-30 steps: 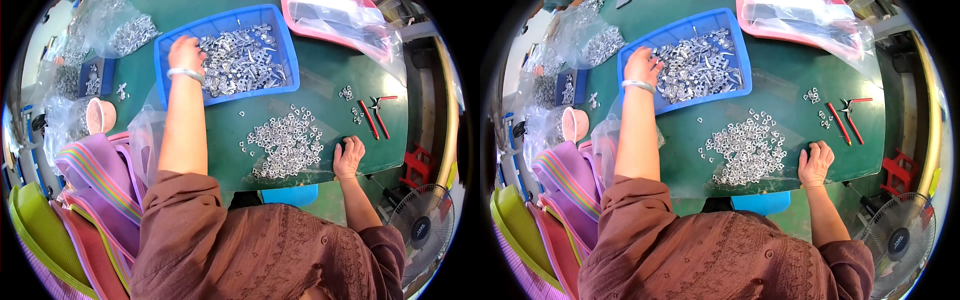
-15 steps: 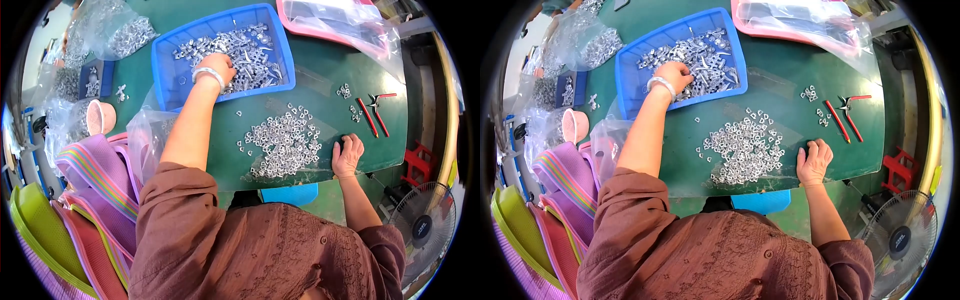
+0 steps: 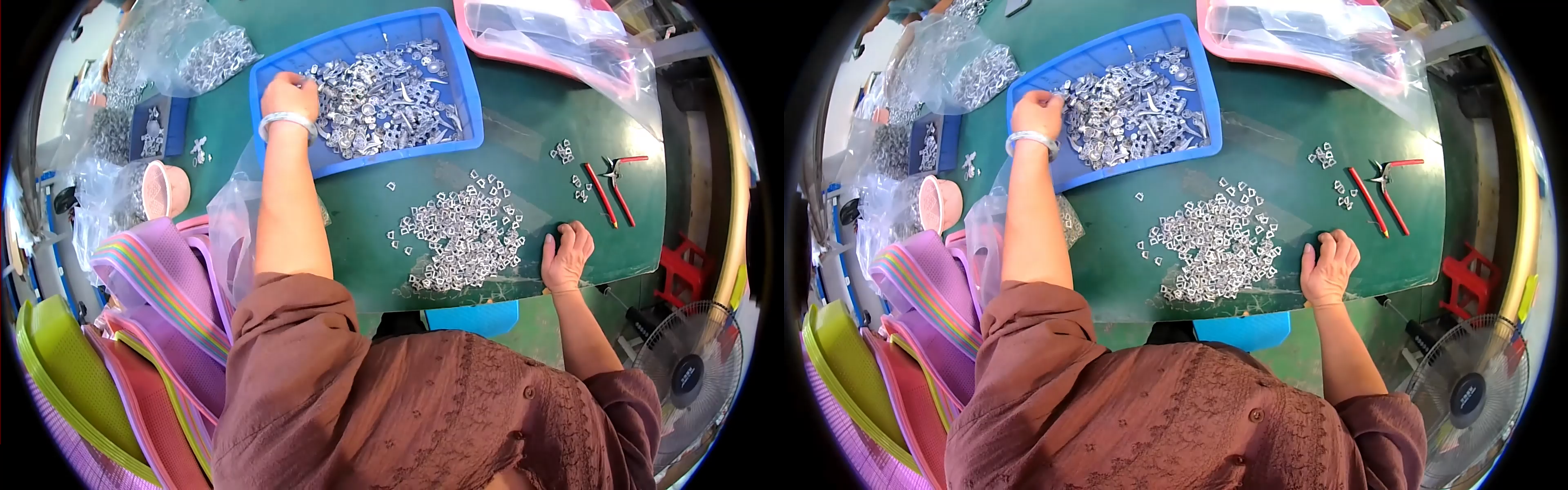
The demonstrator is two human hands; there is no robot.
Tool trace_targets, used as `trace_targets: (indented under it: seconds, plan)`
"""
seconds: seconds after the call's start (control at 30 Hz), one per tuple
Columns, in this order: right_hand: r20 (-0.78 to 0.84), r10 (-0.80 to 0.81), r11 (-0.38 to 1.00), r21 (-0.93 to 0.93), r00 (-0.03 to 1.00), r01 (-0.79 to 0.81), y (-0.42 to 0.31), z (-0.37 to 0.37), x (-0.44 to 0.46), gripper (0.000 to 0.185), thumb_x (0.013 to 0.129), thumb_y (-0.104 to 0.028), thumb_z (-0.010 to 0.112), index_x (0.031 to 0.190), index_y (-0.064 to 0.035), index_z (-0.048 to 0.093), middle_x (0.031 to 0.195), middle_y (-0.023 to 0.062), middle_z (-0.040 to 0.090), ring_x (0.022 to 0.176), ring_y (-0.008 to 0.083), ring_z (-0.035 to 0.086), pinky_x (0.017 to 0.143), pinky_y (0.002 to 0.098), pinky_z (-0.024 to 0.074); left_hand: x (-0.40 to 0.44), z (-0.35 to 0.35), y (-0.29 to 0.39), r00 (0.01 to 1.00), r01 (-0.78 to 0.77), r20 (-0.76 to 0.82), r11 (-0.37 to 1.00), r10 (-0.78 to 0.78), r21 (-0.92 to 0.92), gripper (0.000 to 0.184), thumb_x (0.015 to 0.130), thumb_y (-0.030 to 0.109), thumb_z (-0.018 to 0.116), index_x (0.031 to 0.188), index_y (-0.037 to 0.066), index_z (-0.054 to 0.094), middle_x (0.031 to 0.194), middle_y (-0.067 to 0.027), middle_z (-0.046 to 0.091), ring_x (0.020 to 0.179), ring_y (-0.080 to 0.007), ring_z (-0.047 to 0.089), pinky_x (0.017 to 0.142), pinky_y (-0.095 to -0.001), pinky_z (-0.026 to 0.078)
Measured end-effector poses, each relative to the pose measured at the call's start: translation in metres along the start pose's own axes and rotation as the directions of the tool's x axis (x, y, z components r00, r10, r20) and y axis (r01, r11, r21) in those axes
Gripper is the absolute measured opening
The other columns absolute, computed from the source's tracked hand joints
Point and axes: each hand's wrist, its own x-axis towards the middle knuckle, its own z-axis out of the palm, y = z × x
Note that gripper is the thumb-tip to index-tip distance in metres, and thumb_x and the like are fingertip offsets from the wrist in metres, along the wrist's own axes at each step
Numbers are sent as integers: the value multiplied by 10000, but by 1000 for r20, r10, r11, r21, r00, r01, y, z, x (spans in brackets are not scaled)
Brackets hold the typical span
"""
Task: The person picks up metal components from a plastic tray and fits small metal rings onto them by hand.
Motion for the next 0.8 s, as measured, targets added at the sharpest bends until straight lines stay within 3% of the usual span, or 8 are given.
trace_targets:
  seconds: [0.07, 0.17, 0.23, 0.33, 0.43, 0.57, 0.63, 0.8]
  plan:
    - [-3, -3, 1000, -6, 1000, 3, 1, 0, 1, 274, 747, -151, 558, 984, -46, 472, 1062, 143, 441, 990, 320, 405, 887, 411, 277, 4, 10, -9, 951, -5, -308, 998, 23, 61, 244, 718, 222, 636, 876, 36, 641, 813, -118, 641, 702, -207, 609, 670, -306, 472]
    - [-6, -6, 1000, -3, 1000, 6, 0, 1, 0, 281, 740, -154, 564, 984, -46, 473, 1058, 137, 439, 990, 318, 401, 885, 414, 276, -21, 0, 12, 948, -168, 221, 948, 231, -269, 247, 751, 183, 596, 948, 36, 623, 837, -121, 635, 726, -187, 602, 688, -293, 472]
    - [-17, -7, 1000, -3, 1000, 7, 1, 1, 1, 291, 725, -156, 575, 976, -46, 480, 1035, 120, 439, 985, 310, 397, 880, 413, 274, -34, 6, 29, 669, -68, 652, 903, 357, -425, 245, 767, 138, 569, 987, 40, 613, 837, -102, 630, 749, -163, 588, 696, -274, 463]
    - [-17, -9, 1000, -2, 1000, 9, 0, 1, 1, 291, 726, -155, 573, 979, -45, 479, 1035, 122, 436, 982, 312, 395, 879, 413, 274, -37, 23, 49, 567, -353, 648, 861, 508, -366, 326, 771, 88, 541, 1094, 48, 564, 855, -61, 622, 735, -137, 548, 722, -253, 446]
    - [-17, -12, 1000, -2, 1000, 12, 0, 2, 1, 292, 727, -155, 573, 981, -45, 479, 1042, 123, 433, 985, 315, 393, 880, 414, 273, -29, 37, 59, 539, -252, 618, 809, 573, -531, 430, 772, 51, 518, 1200, 55, 475, 942, -52, 611, 762, -128, 533, 762, -251, 434]
    - [-9, -5, 1000, -7, 1000, 5, 1, 1, 1, 291, 726, -155, 574, 980, -47, 480, 1041, 123, 433, 985, 314, 393, 880, 414, 273, -14, 7, 63, 732, 124, 543, 703, 412, -700, 404, 779, 35, 484, 1184, 49, 492, 976, -61, 605, 796, -112, 539, 741, -239, 445]
    - [-10, -5, 1000, -8, 1000, 5, 1, 2, 1, 289, 726, -155, 573, 978, -49, 480, 1038, 123, 434, 983, 314, 393, 880, 415, 273, -5, 7, 50, 915, -46, 326, 863, 239, -504, 338, 787, 58, 484, 1118, 19, 537, 965, -79, 615, 826, -129, 559, 743, -251, 449]
    - [2, -11, 1000, -9, 1000, 11, 1, 2, 1, 288, 737, -152, 562, 988, -47, 468, 1052, 137, 434, 989, 318, 396, 884, 415, 272, -7, 18, 33, 899, -120, 407, 984, 164, -132, 411, 778, 146, 485, 1185, 87, 486, 1082, -136, 568, 1026, -256, 531, 885, -314, 400]
